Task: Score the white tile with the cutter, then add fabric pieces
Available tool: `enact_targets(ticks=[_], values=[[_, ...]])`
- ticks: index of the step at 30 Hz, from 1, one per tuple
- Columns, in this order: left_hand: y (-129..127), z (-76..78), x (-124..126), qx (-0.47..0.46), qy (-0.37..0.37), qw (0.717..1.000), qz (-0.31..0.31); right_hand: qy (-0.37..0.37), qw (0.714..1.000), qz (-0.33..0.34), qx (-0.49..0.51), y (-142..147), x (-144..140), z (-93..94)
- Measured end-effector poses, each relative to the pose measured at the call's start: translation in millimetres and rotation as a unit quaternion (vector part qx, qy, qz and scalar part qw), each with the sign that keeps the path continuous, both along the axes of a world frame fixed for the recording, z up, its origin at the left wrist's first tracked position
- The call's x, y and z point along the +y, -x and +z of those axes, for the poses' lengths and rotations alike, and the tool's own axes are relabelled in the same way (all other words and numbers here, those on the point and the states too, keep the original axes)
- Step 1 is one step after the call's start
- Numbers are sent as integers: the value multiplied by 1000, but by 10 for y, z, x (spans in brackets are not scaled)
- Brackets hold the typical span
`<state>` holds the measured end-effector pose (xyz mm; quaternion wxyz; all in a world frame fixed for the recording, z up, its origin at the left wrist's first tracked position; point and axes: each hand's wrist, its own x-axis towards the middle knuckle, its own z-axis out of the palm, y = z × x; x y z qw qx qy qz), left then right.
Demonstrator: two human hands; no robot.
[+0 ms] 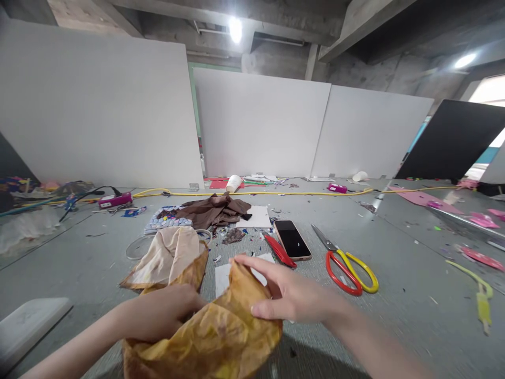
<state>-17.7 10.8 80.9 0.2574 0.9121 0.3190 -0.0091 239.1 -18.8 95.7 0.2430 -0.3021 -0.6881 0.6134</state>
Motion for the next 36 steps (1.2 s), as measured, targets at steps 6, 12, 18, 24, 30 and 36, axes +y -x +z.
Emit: enact_targets(ticks=[6, 12, 18, 24, 30, 36], values=[[93, -1, 149, 72, 125, 981, -127, -23, 999, -20, -23, -108, 199, -112], [64, 58, 140, 67, 209, 958, -184, -57, 997, -8, -47, -283, 176, 81], [-97, 25, 50, 45, 137, 982, -125, -77, 991, 21, -111, -441, 222, 189], [-385, -306, -217, 28, -101, 987, 122, -230, 934, -6, -271, -272, 438, -231], [-267, -435, -191, 102, -79, 990, 65, -258, 933, -76, -241, -124, 505, -526], [3, -322, 85, 114, -75, 990, -16, -254, 928, -132, -239, 34, 449, -678]])
